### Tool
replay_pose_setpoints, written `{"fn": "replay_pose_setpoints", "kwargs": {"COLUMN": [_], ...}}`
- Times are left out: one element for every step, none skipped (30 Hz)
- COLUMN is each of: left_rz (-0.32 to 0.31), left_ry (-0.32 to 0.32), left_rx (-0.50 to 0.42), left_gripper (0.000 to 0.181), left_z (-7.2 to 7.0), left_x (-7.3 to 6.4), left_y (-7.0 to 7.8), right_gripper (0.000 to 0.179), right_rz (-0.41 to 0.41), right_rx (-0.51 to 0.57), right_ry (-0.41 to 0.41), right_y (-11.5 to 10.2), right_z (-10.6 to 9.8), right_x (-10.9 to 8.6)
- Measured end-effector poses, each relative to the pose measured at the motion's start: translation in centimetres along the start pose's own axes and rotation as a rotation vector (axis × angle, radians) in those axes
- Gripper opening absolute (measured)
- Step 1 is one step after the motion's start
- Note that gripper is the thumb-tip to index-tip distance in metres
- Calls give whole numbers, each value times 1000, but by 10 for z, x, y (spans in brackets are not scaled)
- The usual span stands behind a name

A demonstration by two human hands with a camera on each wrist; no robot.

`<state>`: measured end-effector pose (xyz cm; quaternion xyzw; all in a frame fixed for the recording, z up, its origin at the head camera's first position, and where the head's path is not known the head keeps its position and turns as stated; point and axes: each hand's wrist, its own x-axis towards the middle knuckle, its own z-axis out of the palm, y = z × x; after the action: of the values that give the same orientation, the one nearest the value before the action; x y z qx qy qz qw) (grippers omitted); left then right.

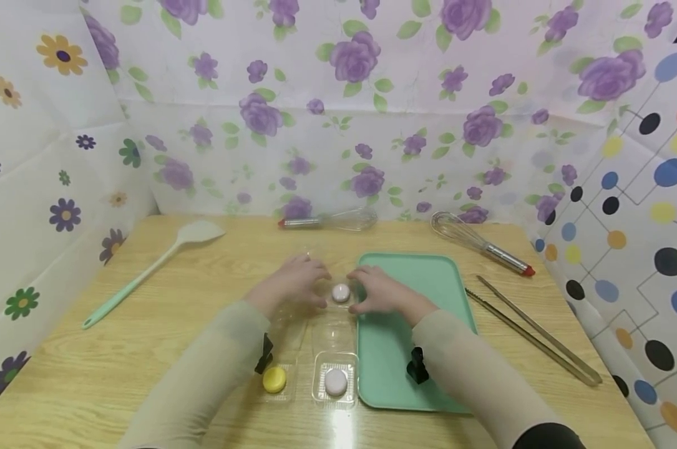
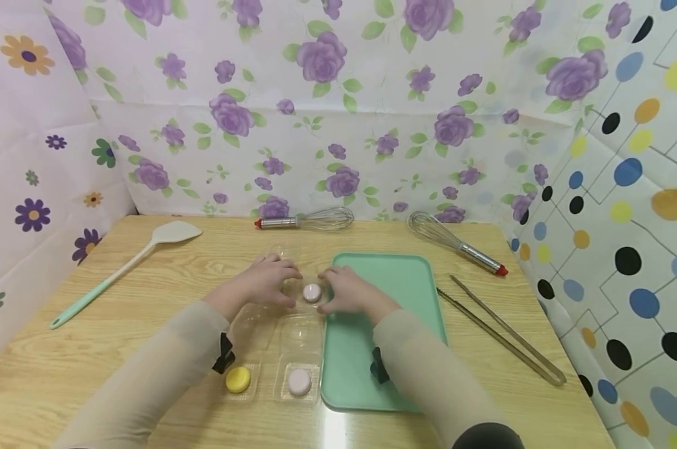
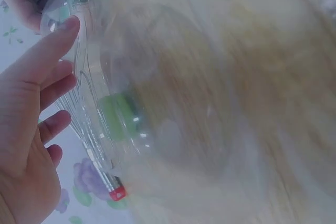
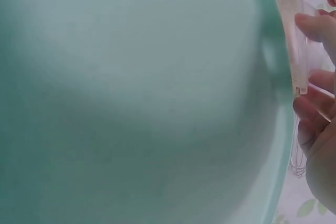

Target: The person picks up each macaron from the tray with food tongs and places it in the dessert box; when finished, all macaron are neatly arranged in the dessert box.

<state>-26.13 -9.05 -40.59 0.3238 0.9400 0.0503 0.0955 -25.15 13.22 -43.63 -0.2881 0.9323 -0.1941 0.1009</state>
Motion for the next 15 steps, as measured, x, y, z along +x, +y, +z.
{"fn": "replay_pose_setpoints", "kwargs": {"left_rz": [-2, -3, -6, -9, -10, -12, -15, -17, -19, -22, -25, -28, -30, -30, -29], "left_ry": [-1, 0, -1, 1, 4, 3, 2, 1, 0, -1, -1, -3, -4, -3, -1], "left_rx": [-1, -3, -8, -18, -22, -25, -30, -34, -39, -43, -48, -54, -61, -69, -74], "left_gripper": [60, 60, 60, 61, 61, 61, 61, 61, 61, 61, 61, 62, 62, 62, 63], "left_z": [0, 1, 1, 2, 2, 3, 3, 3, 3, 3, 3, 3, 3, 2, 2], "left_x": [1, 2, 2, 2, 3, 3, 3, 3, 3, 3, 3, 3, 3, 3, 3], "left_y": [0, 0, 0, 0, -1, -1, 0, 0, 0, 0, 1, 1, 1, 1, 2], "right_gripper": [77, 77, 77, 77, 77, 77, 77, 77, 77, 77, 77, 77, 79, 80, 82], "right_rz": [2, 4, 6, 9, 11, 13, 13, 13, 12, 11, 9, 9, 8, 14, 22], "right_rx": [3, 3, 4, 11, 18, 20, 23, 28, 32, 33, 36, 42, 54, 66, 81], "right_ry": [-2, -3, -5, -4, -1, -1, -3, -4, -5, -8, -9, -13, -11, -11, -7], "right_y": [0, 1, 1, 1, 2, 2, 3, 3, 4, 5, 5, 6, 6, 6, 7], "right_z": [0, 0, 0, -1, -1, -1, 0, 0, 0, 0, 0, -1, -2, -3, -4], "right_x": [1, 1, 1, 1, 2, 2, 2, 1, 1, 1, 0, 0, -1, -2, -3]}}
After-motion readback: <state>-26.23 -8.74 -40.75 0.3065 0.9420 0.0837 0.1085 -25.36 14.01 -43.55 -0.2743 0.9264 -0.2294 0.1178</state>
